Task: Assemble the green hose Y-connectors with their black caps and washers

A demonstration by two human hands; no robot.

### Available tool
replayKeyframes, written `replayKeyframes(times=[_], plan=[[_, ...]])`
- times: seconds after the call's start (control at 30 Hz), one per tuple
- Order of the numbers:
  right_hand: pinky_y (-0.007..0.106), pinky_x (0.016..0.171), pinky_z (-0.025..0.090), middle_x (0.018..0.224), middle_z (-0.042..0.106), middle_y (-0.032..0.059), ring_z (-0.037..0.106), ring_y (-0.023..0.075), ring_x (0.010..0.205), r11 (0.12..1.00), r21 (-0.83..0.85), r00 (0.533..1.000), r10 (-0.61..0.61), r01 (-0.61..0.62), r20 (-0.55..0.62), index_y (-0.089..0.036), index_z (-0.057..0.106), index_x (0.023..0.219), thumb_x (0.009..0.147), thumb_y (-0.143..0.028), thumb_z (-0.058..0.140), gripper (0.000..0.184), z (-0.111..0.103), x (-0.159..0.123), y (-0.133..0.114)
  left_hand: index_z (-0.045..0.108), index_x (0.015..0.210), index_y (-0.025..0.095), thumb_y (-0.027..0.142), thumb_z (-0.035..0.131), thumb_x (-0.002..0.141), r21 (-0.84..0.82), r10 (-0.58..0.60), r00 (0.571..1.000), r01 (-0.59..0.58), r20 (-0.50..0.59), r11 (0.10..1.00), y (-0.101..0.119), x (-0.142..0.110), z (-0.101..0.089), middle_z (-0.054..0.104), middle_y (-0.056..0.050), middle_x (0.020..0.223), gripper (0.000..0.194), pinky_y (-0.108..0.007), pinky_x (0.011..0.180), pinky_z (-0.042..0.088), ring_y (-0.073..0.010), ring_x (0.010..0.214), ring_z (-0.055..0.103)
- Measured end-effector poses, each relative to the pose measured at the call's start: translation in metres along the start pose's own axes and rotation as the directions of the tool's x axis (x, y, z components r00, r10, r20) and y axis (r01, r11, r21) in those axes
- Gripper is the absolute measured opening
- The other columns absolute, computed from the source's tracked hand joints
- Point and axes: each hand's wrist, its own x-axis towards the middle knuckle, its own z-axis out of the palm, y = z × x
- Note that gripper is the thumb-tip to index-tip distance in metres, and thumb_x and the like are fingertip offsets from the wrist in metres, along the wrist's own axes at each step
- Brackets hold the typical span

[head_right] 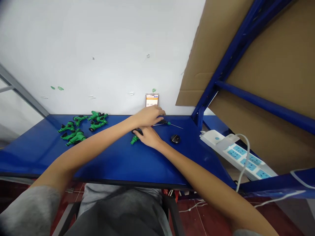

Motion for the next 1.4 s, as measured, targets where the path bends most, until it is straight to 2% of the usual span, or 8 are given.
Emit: replayKeyframes(times=[0.17, 0.3, 0.4, 0.53, 0.63, 0.93, 1.17, 1.4], plan=[[0.038, 0.089, 0.055, 0.105, 0.082, 0.0064, 0.075, 0.0252, 0.096, 0.995, 0.077, 0.994, 0.067, -0.061, -0.083, -0.022, 0.08, 0.098, 0.103, -0.034, 0.064, 0.02, -0.012, 0.008, -0.008, 0.076, 0.117, 0.018, 0.023, 0.051, 0.102, -0.201, -0.146, 0.98, 0.117, -0.137, 0.973, -0.032, -0.106, -0.04, 0.079, -0.009, 0.113, 0.029, -0.038, 0.095, 0.053, -0.024, 0.103, 0.07], [0.036, 0.083, 0.054, 0.101, 0.081, 0.004, 0.072, 0.0224, 0.091, 0.991, 0.062, 0.992, 0.12, -0.117, -0.037, -0.025, 0.084, 0.093, 0.102, -0.036, 0.067, 0.022, -0.008, 0.018, -0.011, 0.077, 0.116, 0.021, 0.022, 0.053, 0.099, -0.317, -0.329, 0.94, 0.286, -0.093, 0.905, -0.064, -0.177, -0.026, 0.079, -0.007, 0.117, 0.029, -0.039, 0.096, 0.056, -0.0231, 0.102, 0.071], [0.04, 0.087, 0.053, 0.102, 0.08, 0.0046, 0.07, 0.025, 0.097, 0.99, -0.09, 0.994, 0.106, -0.107, -0.015, -0.026, 0.085, 0.094, 0.101, -0.033, 0.068, 0.02, 0.001, 0.023, -0.011, 0.077, 0.119, 0.021, 0.028, 0.057, 0.099, -0.294, -0.297, 0.954, 0.276, -0.029, 0.915, -0.08, -0.201, -0.007, 0.076, -0.009, 0.123, 0.029, -0.043, 0.105, 0.054, -0.0271, 0.115, 0.068], [0.042, 0.085, 0.053, 0.099, 0.078, 0.0086, 0.067, 0.0273, 0.094, 0.951, -0.306, 0.996, 0.062, -0.038, 0.068, -0.024, 0.085, 0.096, 0.101, -0.028, 0.064, 0.022, 0.01, 0.032, -0.014, 0.074, 0.13, 0.024, 0.043, 0.066, 0.099, -0.348, -0.197, 0.973, 0.228, 0.122, 0.909, -0.087, -0.207, 0.001, 0.072, -0.011, 0.128, 0.037, -0.041, 0.104, 0.054, -0.0278, 0.116, 0.068], [0.04, 0.08, 0.051, 0.094, 0.076, 0.0091, 0.068, 0.0267, 0.09, 0.923, -0.383, 0.982, 0.03, 0.045, 0.186, -0.023, 0.085, 0.101, 0.102, -0.028, 0.063, 0.023, 0.012, 0.041, -0.019, 0.077, 0.122, 0.024, 0.034, 0.067, 0.098, -0.349, -0.153, 0.974, 0.204, 0.17, 0.914, -0.087, -0.207, 0.003, 0.073, -0.01, 0.124, 0.028, -0.04, 0.103, 0.053, -0.0276, 0.116, 0.068], [0.037, 0.083, 0.051, 0.097, 0.077, 0.0074, 0.071, 0.0254, 0.093, 0.973, -0.215, 0.972, -0.028, 0.08, 0.233, -0.025, 0.084, 0.105, 0.107, -0.037, 0.058, 0.029, 0.01, 0.035, -0.02, 0.077, 0.11, 0.02, 0.023, 0.069, 0.094, -0.336, -0.227, 0.958, 0.276, 0.178, 0.9, -0.093, -0.208, 0.004, 0.074, -0.008, 0.111, 0.018, -0.034, 0.085, 0.057, -0.0212, 0.092, 0.072], [0.039, 0.091, 0.053, 0.115, 0.078, 0.0078, 0.072, 0.0256, 0.103, 0.98, -0.192, 0.992, -0.028, 0.051, 0.122, -0.024, 0.08, 0.118, 0.108, -0.024, 0.05, 0.031, 0.007, 0.037, -0.004, 0.075, 0.11, 0.018, 0.021, 0.066, 0.093, -0.406, -0.279, 0.957, 0.288, 0.082, 0.868, -0.093, -0.208, 0.006, 0.076, -0.009, 0.112, 0.02, -0.033, 0.09, 0.061, -0.0194, 0.09, 0.076], [0.039, 0.094, 0.054, 0.114, 0.075, 0.0073, 0.07, 0.0276, 0.111, 0.978, -0.176, 0.959, -0.061, 0.113, 0.276, -0.031, 0.081, 0.124, 0.103, -0.027, 0.067, 0.026, 0.011, 0.046, -0.006, 0.077, 0.112, 0.018, 0.02, 0.064, 0.092, -0.316, -0.272, 0.957, 0.289, 0.096, 0.904, -0.092, -0.207, 0.009, 0.076, -0.008, 0.108, 0.024, -0.032, 0.085, 0.059, -0.0182, 0.083, 0.073]])
